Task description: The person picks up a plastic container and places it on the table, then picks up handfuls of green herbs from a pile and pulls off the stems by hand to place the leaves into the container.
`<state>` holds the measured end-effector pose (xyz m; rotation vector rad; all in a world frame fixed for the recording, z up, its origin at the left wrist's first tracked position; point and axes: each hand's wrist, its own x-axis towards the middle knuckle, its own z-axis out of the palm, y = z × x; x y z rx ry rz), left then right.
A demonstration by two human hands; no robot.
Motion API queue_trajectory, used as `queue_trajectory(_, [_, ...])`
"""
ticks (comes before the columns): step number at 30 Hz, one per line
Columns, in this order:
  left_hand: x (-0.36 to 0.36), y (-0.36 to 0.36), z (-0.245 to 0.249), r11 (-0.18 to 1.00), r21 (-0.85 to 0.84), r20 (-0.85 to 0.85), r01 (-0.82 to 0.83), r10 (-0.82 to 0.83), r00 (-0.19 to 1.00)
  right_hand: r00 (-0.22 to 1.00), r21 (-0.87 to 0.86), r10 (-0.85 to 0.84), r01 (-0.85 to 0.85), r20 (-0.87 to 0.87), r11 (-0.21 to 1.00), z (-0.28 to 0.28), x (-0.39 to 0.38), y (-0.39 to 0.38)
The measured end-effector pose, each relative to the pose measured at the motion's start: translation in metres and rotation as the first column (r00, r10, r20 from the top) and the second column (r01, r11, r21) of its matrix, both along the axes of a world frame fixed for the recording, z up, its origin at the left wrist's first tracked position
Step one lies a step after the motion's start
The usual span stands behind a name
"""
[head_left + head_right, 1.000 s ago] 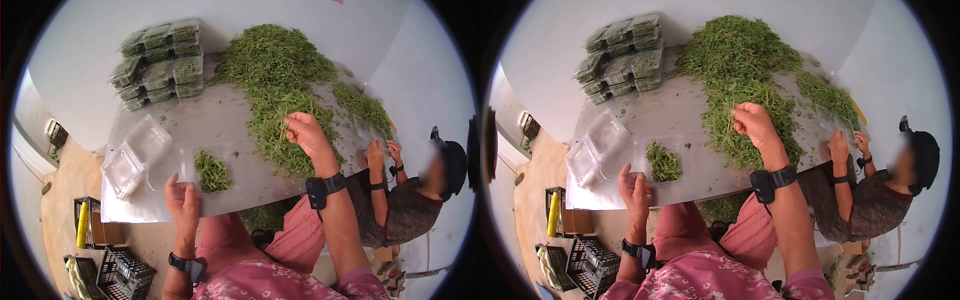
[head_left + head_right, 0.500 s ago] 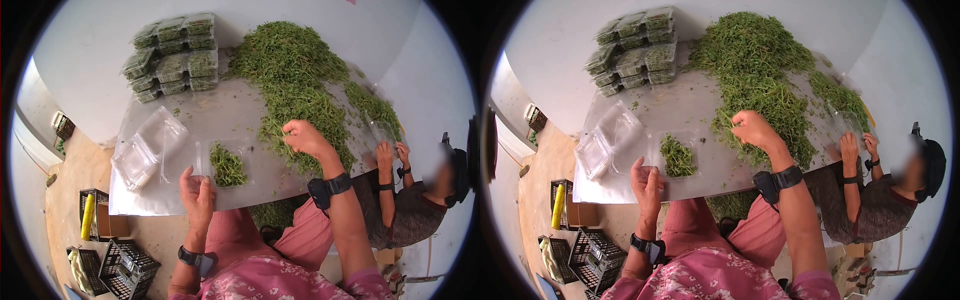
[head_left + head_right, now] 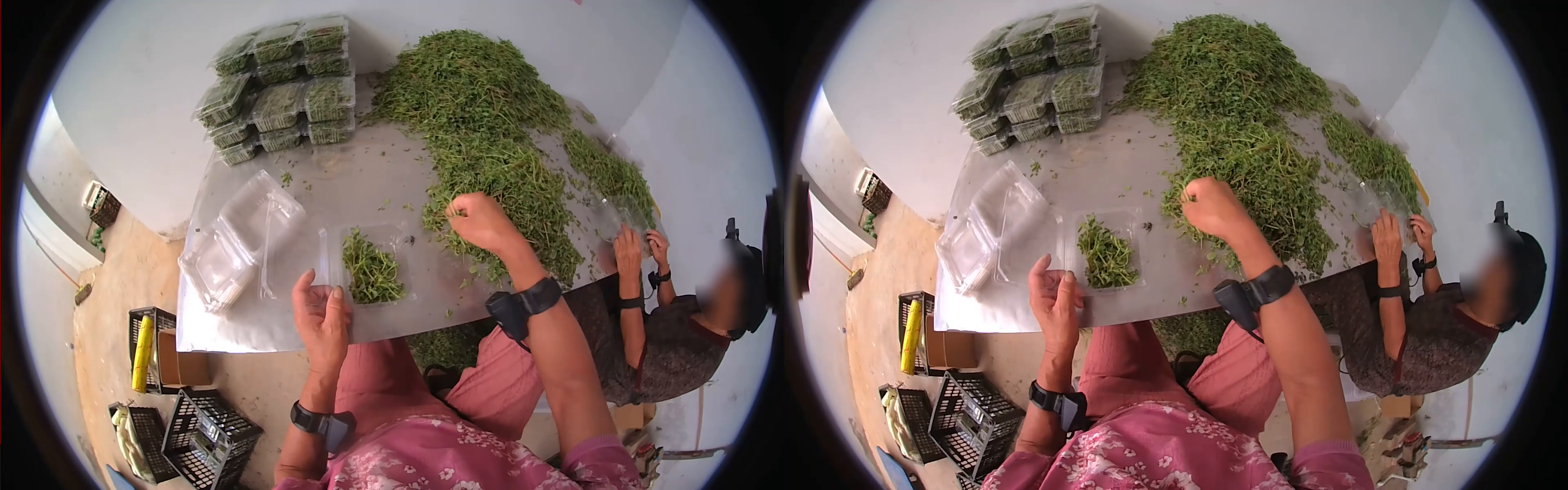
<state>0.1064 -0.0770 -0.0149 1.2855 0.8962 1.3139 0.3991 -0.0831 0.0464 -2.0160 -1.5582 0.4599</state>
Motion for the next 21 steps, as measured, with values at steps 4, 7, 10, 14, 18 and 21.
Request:
queue_trajectory(4, [0.0,0.0,0.0,1.0,-0.005,-0.002,0.002,-0.002,1.0,0.972,-0.228,-0.061,0.113,0.226,0.967,-0.008,-0.027,0.009])
queue_trajectory(7, [-0.001,0.0,-0.002,1.0,0.001,0.004,0.008,-0.008,1.0,0.938,-0.204,-0.103,0.178,0.331,0.963,-0.021,-0.037,0.009])
queue_trajectory(10, [-0.001,0.002,-0.003,1.0,0.009,0.01,0.01,-0.01,1.0,0.944,-0.066,-0.06,0.086,0.325,0.994,-0.031,-0.023,0.011])
queue_trajectory(14, [-0.001,0.001,0.0,1.0,0.003,-0.015,0.008,-0.008,1.0,0.996,-0.176,-0.085,0.077,-0.039,0.981,0.003,0.001,0.003])
queue_trajectory(18, [-0.001,0.0,-0.001,1.0,0.0,0.001,0.011,-0.011,1.0,0.836,-0.016,-0.128,0.141,-0.533,0.99,0.03,0.018,-0.018])
queue_trajectory(21, [-0.001,0.001,-0.004,1.0,0.0,0.017,0.012,-0.012,1.0,0.717,0.036,-0.062,0.12,-0.694,0.992,0.037,0.024,-0.027])
